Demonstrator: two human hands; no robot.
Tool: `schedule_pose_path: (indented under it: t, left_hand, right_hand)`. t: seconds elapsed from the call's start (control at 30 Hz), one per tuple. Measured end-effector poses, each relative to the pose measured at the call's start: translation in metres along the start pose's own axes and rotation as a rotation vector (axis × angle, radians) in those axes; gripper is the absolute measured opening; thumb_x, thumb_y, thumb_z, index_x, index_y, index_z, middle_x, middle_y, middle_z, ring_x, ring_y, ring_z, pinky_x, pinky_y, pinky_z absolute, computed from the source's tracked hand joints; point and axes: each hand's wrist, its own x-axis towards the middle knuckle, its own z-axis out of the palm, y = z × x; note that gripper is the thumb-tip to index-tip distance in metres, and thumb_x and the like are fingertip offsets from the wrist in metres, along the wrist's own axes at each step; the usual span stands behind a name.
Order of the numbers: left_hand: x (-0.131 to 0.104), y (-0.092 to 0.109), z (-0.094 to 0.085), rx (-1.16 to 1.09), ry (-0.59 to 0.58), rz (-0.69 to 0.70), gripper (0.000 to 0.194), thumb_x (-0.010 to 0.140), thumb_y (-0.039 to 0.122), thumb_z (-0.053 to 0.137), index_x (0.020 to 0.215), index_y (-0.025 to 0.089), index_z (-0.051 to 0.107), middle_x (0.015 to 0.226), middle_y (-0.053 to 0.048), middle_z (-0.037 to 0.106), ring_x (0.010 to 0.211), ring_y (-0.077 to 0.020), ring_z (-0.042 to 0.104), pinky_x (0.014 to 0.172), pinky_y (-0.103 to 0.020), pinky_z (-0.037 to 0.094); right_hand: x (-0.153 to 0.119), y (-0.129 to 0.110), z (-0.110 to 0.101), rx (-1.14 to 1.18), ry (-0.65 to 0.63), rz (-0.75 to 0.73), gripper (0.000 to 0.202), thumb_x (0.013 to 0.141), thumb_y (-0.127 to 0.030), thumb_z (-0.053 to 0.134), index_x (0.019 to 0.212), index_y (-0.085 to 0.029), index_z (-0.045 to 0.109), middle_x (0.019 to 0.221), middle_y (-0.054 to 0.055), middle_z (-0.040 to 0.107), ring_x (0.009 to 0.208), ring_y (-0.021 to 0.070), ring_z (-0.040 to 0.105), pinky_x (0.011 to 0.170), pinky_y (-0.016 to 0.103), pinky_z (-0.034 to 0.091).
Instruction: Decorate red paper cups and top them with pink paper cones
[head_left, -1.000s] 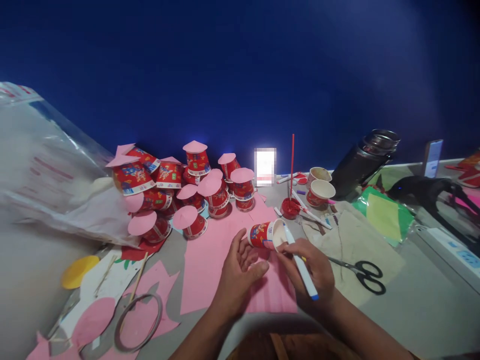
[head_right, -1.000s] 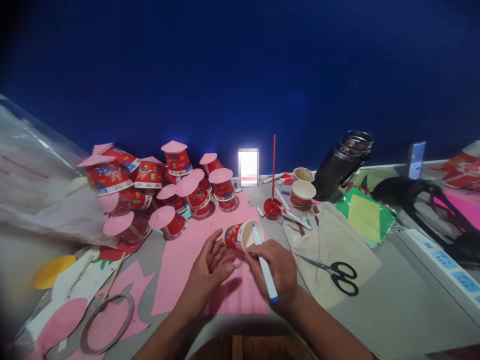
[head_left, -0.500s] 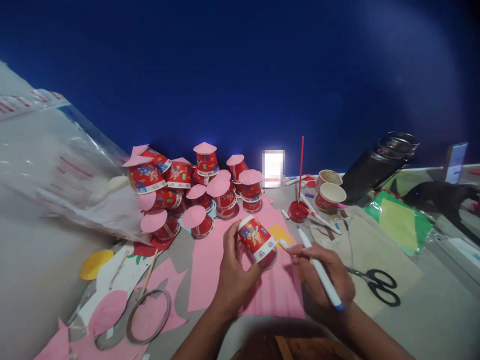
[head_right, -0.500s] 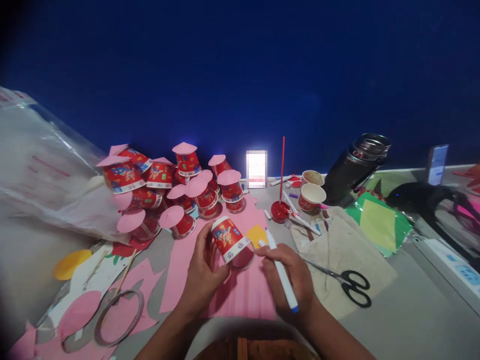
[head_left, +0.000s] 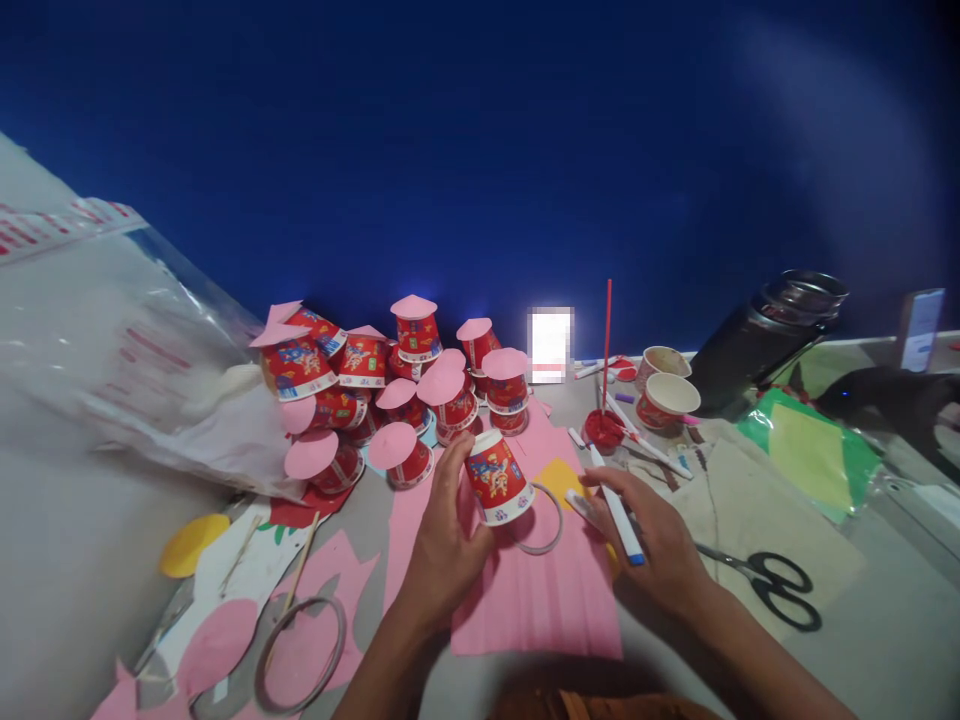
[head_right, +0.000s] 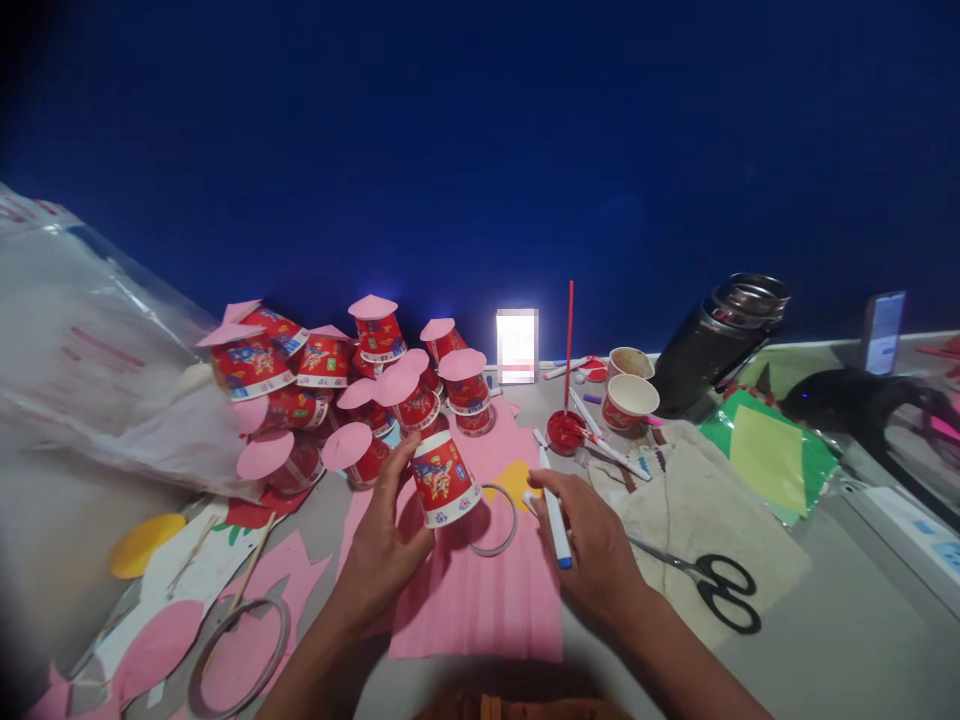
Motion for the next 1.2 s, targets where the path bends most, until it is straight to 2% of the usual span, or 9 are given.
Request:
schedule_pose_path:
  t: [0.17,0.37,0.47,0.57,0.67,0.77,0.87,1.0,1.2]
  left_hand:
    - [-0.005,-0.012,-0.012,0.028,-0.103,0.025,0.085,0.076,0.003,0.058,0.155,0.029,0.038,0.166,-0.008,0.034,0.154,-0.0297,0.03,0.127,-0.053,0.021]
    - [-0.003,-0.025,-0.009,0.119,0.098,0.127,0.076,0.083,0.013,0.066,0.152,0.031,0.039,0.163,-0.01,0.037,0.151,-0.0297,0.035,0.125,-0.053,0.028]
    - [0.001,-0.016,-0.004,-0.074,0.039,-0.01,0.082,0.077,0.022,0.079,0.15,0.031,0.043,0.161,-0.01,0.041,0.148,-0.0315,0.04,0.123,-0.052,0.033]
    - [0.008,-0.007,-0.003,-0.462,-0.012,-0.201,0.095,0.065,0.027,0.089,0.149,0.031,0.045,0.156,-0.011,0.05,0.144,-0.034,0.047,0.117,-0.048,0.043]
    - [0.015,-0.002,-0.001,-0.723,-0.003,-0.36,0.08,0.063,0.029,0.086,0.137,0.026,0.057,0.143,-0.012,0.062,0.135,-0.035,0.056,0.112,-0.047,0.048]
    - [0.025,-0.002,0.01,-0.707,-0.008,-0.396,0.067,0.067,0.028,0.081,0.131,0.024,0.06,0.137,-0.012,0.065,0.129,-0.0342,0.061,0.109,-0.05,0.05]
    - [0.036,-0.004,0.03,-0.325,0.068,-0.125,0.081,0.067,0.022,0.083,0.141,0.03,0.05,0.146,-0.009,0.058,0.136,-0.0325,0.054,0.115,-0.051,0.044]
    - [0.052,-0.015,0.058,0.253,0.068,0.388,0.068,0.08,0.011,0.068,0.144,0.027,0.051,0.152,-0.013,0.051,0.144,-0.0337,0.045,0.12,-0.056,0.035]
    - [0.063,-0.031,0.082,0.545,-0.032,0.661,0.064,0.09,0.007,0.059,0.148,0.031,0.05,0.15,-0.014,0.052,0.148,-0.0347,0.04,0.117,-0.056,0.037]
  right_hand:
    - [0.001,0.01,-0.005,-0.014,-0.076,-0.061,0.029,0.097,-0.021,0.055,0.126,-0.021,0.059,0.113,0.012,0.075,0.101,0.0263,0.073,0.086,0.041,0.061]
    - [0.0,0.02,-0.003,-0.071,-0.07,-0.048,0.028,0.097,-0.019,0.054,0.125,-0.02,0.06,0.111,0.012,0.075,0.1,0.0259,0.072,0.084,0.041,0.06]
    - [0.0,0.021,-0.002,-0.044,-0.036,-0.05,0.026,0.098,-0.019,0.055,0.123,-0.021,0.06,0.11,0.011,0.076,0.098,0.0252,0.073,0.083,0.04,0.06]
    - [0.001,0.022,-0.003,-0.001,-0.005,-0.059,0.023,0.098,-0.019,0.057,0.12,-0.022,0.062,0.107,0.01,0.077,0.096,0.0245,0.074,0.082,0.038,0.061]
    - [0.0,0.024,-0.005,0.028,0.035,-0.034,0.021,0.097,-0.018,0.058,0.117,-0.022,0.064,0.105,0.009,0.077,0.095,0.0235,0.074,0.082,0.037,0.061]
    - [-0.003,0.025,-0.006,0.059,0.088,-0.012,0.019,0.097,-0.015,0.057,0.112,-0.022,0.065,0.099,0.007,0.077,0.089,0.0212,0.075,0.079,0.033,0.061]
    - [-0.006,0.025,-0.005,0.089,0.122,-0.035,0.019,0.096,-0.013,0.057,0.11,-0.022,0.065,0.094,0.006,0.077,0.084,0.0205,0.075,0.075,0.031,0.06]
    - [-0.007,0.027,-0.006,0.101,0.148,-0.064,0.021,0.095,-0.011,0.057,0.11,-0.022,0.065,0.094,0.006,0.078,0.083,0.0206,0.075,0.074,0.032,0.06]
    - [-0.008,0.036,-0.007,0.102,0.142,-0.037,0.019,0.095,-0.012,0.057,0.109,-0.022,0.065,0.093,0.005,0.077,0.084,0.0202,0.074,0.076,0.033,0.059]
